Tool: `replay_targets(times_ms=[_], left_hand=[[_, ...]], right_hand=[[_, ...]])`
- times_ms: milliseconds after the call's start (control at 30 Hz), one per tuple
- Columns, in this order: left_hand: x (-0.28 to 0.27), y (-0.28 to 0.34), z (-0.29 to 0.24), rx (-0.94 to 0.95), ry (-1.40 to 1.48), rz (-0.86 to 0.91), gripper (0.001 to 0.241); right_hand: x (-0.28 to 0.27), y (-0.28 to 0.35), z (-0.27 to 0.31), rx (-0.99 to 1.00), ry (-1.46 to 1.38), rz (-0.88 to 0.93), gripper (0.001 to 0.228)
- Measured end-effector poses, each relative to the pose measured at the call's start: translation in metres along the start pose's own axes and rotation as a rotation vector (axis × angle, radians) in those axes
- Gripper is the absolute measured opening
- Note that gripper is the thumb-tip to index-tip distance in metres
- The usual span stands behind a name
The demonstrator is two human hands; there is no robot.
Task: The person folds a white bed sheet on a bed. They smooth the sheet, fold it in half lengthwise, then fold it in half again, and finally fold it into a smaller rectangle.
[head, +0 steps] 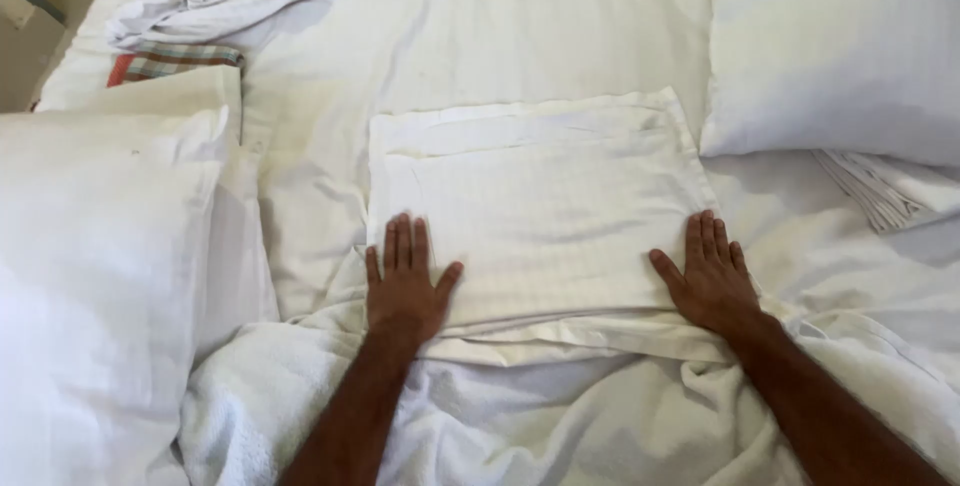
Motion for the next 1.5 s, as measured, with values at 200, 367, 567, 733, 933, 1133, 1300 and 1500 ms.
replay_targets(times_ms=[200,367,567,733,933,1133,1300,1500], left_hand=[[0.015,-0.004,0.032,-0.105,0.081,-0.060,0.093],[-0.008,0.012,0.026,-0.182,0.010,0.051,0.095],[-0.003,0.013,-0.012,-0.087,-0.125,0.066,0.092],[0.006,0.013,-0.068,0.157,-0.038,-0.008,0.084],[0.014,0.022,-0.068,0.187,0.049,0.149,0.085],[0.013,0.022,-0.034,-0.003,0.087,0.196,0.093],[0.018,0.016,-0.005,-0.156,0.211,0.079,0.100],[-0.005,0.026,-0.009,-0.221,0.089,0.166,0.099]], right_hand=[[-0.001,0.013,-0.009,0.153,0.012,0.072,0.101],[0.004,0.014,-0.021,0.240,0.024,0.152,0.103],[-0.010,0.009,0.013,0.052,0.023,0.036,0.097],[-0.014,0.008,0.094,-0.315,0.016,-0.065,0.085],[0.015,0.020,0.097,-0.324,0.091,0.121,0.089],[0.019,0.025,0.068,-0.135,0.074,0.160,0.096],[0.016,0.025,0.048,0.040,-0.028,0.178,0.100],[0.007,0.023,0.026,0.242,-0.021,0.160,0.102]])
Point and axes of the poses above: each hand's wrist, its own y-axis away from the middle knuckle, its own x-axis out of the palm, z = x × y, the point moved 10 cm from there along -y, towards the middle knuckle, and after that the axes turned 4 degrees about z, right-handed, at the moved point
